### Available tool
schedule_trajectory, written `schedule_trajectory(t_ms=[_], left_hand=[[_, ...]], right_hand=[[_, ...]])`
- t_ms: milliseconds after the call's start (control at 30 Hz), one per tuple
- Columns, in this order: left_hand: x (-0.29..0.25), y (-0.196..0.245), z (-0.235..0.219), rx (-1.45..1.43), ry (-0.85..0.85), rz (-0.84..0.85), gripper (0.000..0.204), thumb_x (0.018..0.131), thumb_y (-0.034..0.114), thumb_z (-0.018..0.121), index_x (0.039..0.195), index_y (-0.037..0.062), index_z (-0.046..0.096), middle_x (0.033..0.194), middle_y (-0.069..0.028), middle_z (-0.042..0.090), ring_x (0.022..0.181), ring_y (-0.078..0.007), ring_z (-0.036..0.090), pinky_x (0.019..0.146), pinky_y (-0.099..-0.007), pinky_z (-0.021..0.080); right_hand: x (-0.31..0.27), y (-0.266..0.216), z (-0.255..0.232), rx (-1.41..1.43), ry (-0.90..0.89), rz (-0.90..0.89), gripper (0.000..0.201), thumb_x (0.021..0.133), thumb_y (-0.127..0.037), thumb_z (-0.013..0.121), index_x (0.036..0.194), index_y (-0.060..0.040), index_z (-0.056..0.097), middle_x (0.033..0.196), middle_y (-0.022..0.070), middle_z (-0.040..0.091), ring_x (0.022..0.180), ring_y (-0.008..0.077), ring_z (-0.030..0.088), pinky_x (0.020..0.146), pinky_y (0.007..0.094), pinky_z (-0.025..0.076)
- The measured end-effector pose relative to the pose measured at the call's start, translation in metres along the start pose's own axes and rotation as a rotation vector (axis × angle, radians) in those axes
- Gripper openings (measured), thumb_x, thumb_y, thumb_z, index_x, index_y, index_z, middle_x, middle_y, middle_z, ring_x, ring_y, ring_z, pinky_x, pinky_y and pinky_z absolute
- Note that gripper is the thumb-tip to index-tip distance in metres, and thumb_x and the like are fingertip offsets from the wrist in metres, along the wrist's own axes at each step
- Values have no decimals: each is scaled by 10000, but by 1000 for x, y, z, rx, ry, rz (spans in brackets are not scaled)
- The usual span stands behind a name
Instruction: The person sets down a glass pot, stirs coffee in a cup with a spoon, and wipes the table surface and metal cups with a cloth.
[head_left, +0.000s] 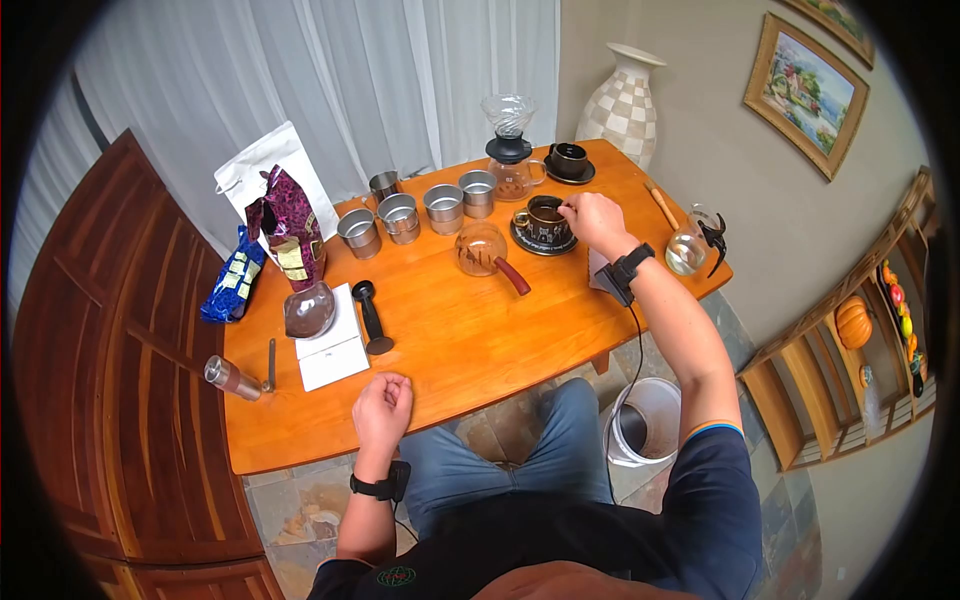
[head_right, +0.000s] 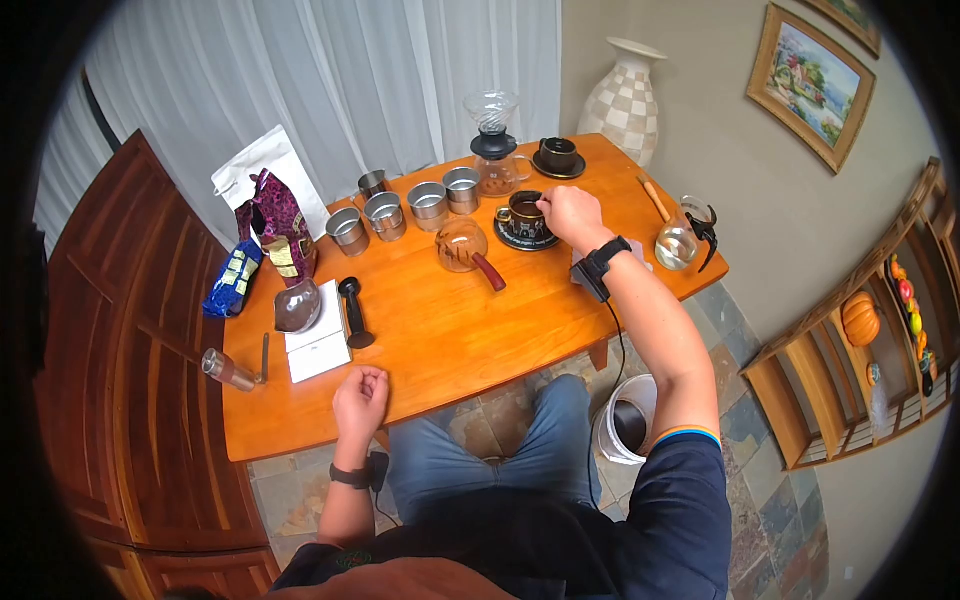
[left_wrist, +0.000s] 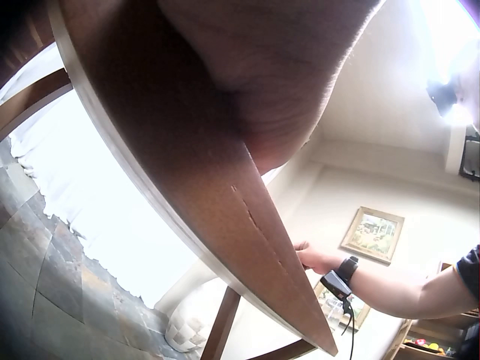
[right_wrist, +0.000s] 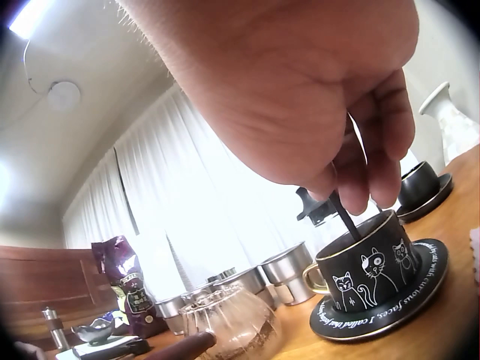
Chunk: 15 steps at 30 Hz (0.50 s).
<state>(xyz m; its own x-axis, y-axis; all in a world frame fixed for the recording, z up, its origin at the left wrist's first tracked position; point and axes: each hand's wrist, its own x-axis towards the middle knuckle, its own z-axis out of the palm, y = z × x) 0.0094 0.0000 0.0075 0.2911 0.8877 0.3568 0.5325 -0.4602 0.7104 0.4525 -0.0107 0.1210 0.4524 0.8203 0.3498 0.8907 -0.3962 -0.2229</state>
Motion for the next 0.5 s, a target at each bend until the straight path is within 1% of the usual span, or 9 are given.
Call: schedule_trajectory(t_ms=[500], left_hand=[[0,-1,-1,17,3,22,133,873,169,761,844,67,680,650,-40,624,543,-195,590,539,-327,477]], right_hand=[[-4,0,2,4,5,2,245,947,-318,655,1011,-125,791,888,177,742,874,363,710,766,468,560]])
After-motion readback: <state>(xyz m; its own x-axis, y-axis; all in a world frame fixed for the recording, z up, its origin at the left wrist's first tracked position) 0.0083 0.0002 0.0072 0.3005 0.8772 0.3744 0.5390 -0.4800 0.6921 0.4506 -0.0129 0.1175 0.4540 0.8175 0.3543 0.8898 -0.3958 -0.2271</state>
